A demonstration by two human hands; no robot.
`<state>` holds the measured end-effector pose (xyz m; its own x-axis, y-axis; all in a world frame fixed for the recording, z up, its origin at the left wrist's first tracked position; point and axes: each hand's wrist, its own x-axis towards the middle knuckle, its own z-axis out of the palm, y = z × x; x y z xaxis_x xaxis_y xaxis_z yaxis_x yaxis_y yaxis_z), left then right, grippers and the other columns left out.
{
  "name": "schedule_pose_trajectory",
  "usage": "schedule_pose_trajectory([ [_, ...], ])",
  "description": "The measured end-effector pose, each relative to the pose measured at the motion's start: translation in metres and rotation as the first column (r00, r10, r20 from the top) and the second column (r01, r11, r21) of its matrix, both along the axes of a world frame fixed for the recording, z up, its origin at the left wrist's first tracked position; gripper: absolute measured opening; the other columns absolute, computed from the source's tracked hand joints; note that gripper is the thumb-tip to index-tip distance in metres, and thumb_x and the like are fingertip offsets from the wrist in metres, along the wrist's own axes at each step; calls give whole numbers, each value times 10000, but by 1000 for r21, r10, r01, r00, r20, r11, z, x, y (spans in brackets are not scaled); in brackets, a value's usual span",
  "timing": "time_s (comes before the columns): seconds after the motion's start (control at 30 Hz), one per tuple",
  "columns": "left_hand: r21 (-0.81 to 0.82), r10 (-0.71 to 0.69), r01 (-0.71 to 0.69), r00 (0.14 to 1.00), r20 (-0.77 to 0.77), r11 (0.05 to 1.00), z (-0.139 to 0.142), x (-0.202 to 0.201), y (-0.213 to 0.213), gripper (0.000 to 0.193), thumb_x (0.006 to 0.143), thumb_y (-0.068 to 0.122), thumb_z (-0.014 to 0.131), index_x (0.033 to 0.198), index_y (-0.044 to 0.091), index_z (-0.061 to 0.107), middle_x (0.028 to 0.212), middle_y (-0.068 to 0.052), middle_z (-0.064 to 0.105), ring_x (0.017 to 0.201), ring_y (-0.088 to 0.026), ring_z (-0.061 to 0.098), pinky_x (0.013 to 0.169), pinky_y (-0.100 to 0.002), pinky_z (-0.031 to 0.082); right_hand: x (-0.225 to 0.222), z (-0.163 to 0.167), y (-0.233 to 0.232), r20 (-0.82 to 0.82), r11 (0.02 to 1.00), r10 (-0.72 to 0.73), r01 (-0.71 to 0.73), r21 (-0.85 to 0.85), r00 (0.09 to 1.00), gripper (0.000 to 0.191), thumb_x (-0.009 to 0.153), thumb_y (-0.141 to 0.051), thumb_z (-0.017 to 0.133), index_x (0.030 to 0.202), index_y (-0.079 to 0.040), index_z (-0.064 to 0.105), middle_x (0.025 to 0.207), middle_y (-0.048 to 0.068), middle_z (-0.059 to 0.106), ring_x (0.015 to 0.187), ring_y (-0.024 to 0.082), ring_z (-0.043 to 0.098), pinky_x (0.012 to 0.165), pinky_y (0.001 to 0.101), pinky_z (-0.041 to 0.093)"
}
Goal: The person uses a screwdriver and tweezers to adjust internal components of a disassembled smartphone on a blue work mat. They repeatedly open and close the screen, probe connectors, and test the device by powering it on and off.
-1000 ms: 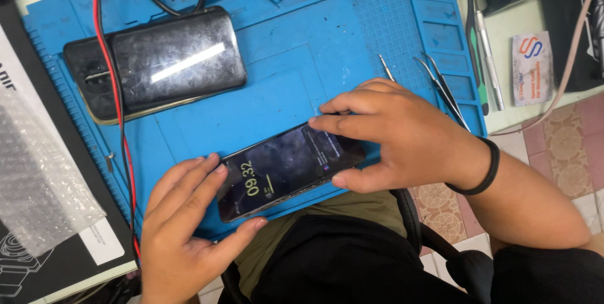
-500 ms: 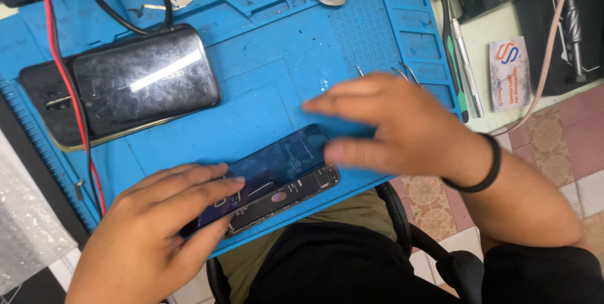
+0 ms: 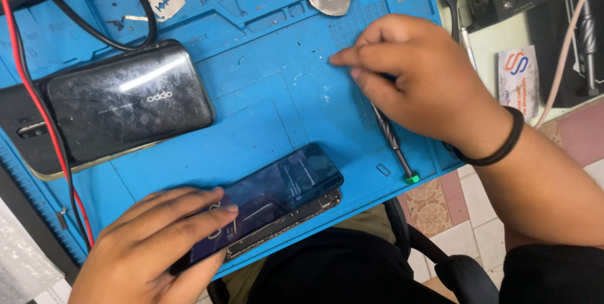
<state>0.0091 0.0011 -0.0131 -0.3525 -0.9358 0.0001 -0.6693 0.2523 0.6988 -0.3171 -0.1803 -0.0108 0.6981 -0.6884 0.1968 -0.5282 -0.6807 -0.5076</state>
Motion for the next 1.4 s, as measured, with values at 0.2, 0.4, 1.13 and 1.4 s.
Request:
schedule_pose_trajectory([
  [0.2, -10, 16, -16, 1000, -26, 1000, 0, -1, -3, 427, 676, 212, 849, 1075, 94, 757, 1153, -139, 740, 1147, -297, 715, 988, -416, 551, -4, 0, -3, 1, 1000, 0, 0, 20, 1000, 215, 943, -27, 731, 1150, -73, 768, 987, 74, 670, 808, 214, 643, 691, 318, 500],
  [0.4, -51, 38, -39, 999, -19, 998, -1, -5, -6, 398, 636, 134, 843, 1023, 89, 757, 1104, -147, 746, 1108, -300, 731, 989, -421, 555, -4, -2, -8, 22, 999, 4, -5, 45, 1000, 205, 946, -49, 745, 1149, -60, 766, 967, 74, 657, 810, 205, 634, 689, 313, 495],
  [1.13, -9, 175, -175, 984, 25, 985, -2, -12, -7, 330, 714, 137, 836, 1019, 57, 743, 1054, -156, 760, 1054, -282, 759, 965, -400, 587, -19, 19, -5, -15, 990, -4, 2, -139, 1000, 200, 860, -37, 752, 1059, -34, 770, 855, 90, 682, 727, 272, 642, 654, 379, 493],
  [1.4, -2, 210, -210, 978, -7, 978, 6, -20, -9, 305, 736, 104, 827, 1020, 31, 741, 1046, -161, 760, 1051, -281, 763, 944, -381, 590, -5, 13, -11, -27, 984, 13, -18, -177, 1000, 206, 864, -91, 759, 1064, -43, 774, 840, 83, 684, 744, 296, 640, 743, 415, 507],
])
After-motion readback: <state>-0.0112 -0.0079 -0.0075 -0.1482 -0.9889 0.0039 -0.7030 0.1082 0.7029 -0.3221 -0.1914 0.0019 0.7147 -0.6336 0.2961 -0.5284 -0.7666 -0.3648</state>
